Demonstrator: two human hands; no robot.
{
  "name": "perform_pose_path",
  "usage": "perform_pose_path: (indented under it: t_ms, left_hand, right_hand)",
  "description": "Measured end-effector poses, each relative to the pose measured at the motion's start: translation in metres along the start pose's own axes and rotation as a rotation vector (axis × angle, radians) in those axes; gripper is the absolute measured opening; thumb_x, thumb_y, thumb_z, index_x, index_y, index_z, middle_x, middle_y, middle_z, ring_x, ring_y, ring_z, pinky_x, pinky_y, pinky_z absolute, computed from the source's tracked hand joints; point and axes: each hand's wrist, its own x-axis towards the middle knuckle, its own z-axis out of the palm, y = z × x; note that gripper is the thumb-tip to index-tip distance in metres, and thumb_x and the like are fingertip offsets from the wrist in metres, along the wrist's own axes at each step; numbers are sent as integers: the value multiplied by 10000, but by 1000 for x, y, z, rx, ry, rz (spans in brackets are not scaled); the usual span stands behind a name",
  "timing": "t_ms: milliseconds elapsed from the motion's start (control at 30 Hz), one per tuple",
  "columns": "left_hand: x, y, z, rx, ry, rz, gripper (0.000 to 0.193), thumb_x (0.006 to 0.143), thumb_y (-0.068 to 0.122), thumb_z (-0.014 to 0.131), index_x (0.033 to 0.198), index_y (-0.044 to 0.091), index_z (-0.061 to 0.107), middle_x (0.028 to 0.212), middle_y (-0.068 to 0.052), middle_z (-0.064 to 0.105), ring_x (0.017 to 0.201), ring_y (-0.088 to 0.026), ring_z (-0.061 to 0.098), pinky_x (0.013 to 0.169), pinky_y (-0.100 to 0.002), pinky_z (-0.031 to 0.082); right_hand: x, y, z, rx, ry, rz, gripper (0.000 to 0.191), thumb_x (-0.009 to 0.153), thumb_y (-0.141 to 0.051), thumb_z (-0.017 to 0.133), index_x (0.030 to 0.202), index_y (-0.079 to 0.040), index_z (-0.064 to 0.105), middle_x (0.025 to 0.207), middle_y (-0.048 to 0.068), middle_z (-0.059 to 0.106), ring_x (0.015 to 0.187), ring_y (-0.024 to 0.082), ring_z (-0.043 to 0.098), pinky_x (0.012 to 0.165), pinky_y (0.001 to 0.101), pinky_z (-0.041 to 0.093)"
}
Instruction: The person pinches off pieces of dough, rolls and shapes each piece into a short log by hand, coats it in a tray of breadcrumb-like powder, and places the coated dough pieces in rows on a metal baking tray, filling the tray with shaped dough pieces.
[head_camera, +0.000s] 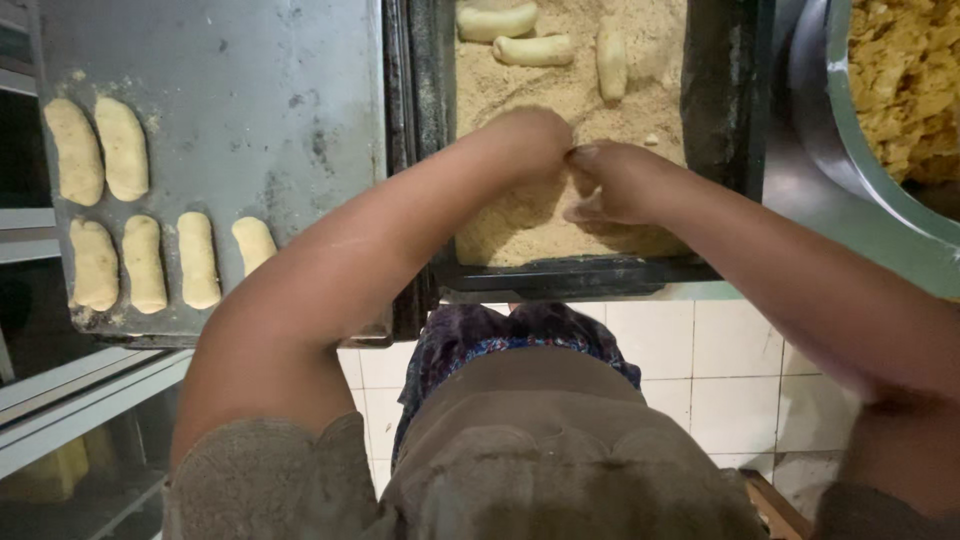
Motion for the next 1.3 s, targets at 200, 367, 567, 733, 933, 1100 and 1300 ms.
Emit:
perform_pose_path:
  t_ms: [200, 367, 567, 733, 933, 1100, 1300]
  left_hand:
    - [-18, 11, -6, -111, -177, -79, 313, 741, 284, 842, 1008, 127, 799, 1047, -126, 752, 987, -307, 719, 865, -430, 566]
    - [-19, 26, -3, -63, 30, -66, 201, 890, 176, 724, 1068, 112, 792, 1052, -133, 754, 952, -314, 719, 838, -446, 577]
    - [-41, 14, -40, -743, -17, -181, 313, 911, 305, 744, 1149, 101, 748, 1061, -115, 785, 913, -209, 729, 810, -338, 620]
    - [-62, 25, -29, -916, 344, -29, 489, 819, 249, 831, 1220, 67, 619, 1179, -139, 652, 1025, -257, 699, 880, -378, 599]
    - [-89, 44, 11, 203, 703, -30, 381, 784, 235, 758, 1132, 86, 717, 1255, -150, 630, 1198, -328, 583, 912, -448, 494]
    - [-129, 30, 12, -11, 847, 20, 494, 776, 378, 754, 1201, 130, 702, 1216, -122, 628, 1213, -346, 550, 980, -505, 456]
    - [-204, -48, 6, -308, 1051, 109, 369, 947, 267, 686, 1291, 134, 674, 1325, -98, 654, 1216, -298, 623, 965, -433, 538]
  right_hand:
    - [20, 22, -8, 195, -82, 110, 562, 1004, -478, 588, 1471, -166, 565, 1409, 148, 619, 1227, 324, 622, 1079, 486, 479]
    - [14, 31, -12, 70, -187, -13, 621, 904, -430, 705, 1430, -118, 601, 1334, 163, 728, 1169, 321, 686, 1069, 479, 533]
    - [-27, 44, -74, 882, 55, -271, 581, 1001, -349, 624, 1533, -137, 531, 1430, 130, 558, 1161, 232, 668, 940, 469, 592]
    - [-37, 38, -93, 562, 316, -107, 444, 888, -246, 727, 1304, -94, 703, 1078, 179, 769, 960, 287, 737, 860, 432, 576]
    - [-24, 38, -70, -38, 522, -154, 401, 869, -306, 755, 1250, -180, 748, 1111, 112, 763, 902, 292, 748, 779, 443, 583]
    - [-24, 26, -69, -516, 422, 40, 331, 997, -371, 677, 1236, -167, 781, 1063, 154, 772, 885, 335, 737, 776, 450, 594]
    - [-24, -94, -126, -406, 462, -188, 293, 1029, -254, 655, 1222, -57, 753, 998, 181, 754, 828, 291, 722, 742, 413, 588]
